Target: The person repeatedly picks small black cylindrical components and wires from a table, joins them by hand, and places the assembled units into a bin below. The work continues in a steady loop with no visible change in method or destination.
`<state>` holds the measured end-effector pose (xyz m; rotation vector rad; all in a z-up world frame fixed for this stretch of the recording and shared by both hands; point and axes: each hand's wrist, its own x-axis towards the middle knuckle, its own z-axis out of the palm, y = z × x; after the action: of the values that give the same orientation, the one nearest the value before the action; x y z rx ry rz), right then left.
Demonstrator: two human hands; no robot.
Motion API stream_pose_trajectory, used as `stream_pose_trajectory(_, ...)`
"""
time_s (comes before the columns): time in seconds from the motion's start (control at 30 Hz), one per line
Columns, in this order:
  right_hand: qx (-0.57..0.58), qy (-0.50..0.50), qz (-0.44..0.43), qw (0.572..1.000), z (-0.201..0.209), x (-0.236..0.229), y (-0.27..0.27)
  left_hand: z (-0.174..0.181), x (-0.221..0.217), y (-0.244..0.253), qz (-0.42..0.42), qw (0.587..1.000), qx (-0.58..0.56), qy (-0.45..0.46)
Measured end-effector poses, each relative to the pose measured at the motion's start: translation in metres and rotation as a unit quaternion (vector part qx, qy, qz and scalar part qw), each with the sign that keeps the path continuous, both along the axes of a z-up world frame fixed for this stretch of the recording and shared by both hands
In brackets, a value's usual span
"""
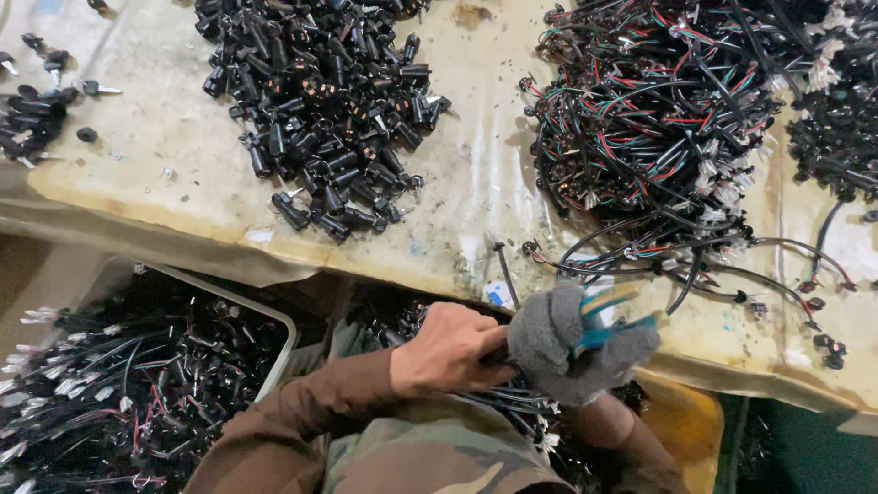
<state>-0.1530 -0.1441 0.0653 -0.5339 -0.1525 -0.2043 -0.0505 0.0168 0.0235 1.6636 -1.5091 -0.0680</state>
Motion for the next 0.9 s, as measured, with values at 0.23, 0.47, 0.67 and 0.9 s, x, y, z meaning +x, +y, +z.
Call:
stream_pose_trajectory(0.23,-0.174,-0.017,-0.122,0.977,-0.017,-0.015,0.024,-0.012,-0.015,0.007,-0.018,0.99,-0.006,0.136)
stream_pose_trajectory(0.47,-0.177,0.013,-0.094,0.98,-0.027,-0.021,0.023,-0.003,-0.001,0.001,-0.059,0.992,0.018,0.112)
stream_pose_trajectory(0.67,-0.519,0.285,-0.328,0.736,-0.012,0.016,-0.038,0.018,0.057,0.042,-0.299,0.946,0.037,0.121)
stream_pose_trajectory(0.9,-0.822,0.295,-0.356,0.333,-0.092,0.046,-0.057,-0.023,0.045,0.041,-0.302,0.938,0.166,-0.026)
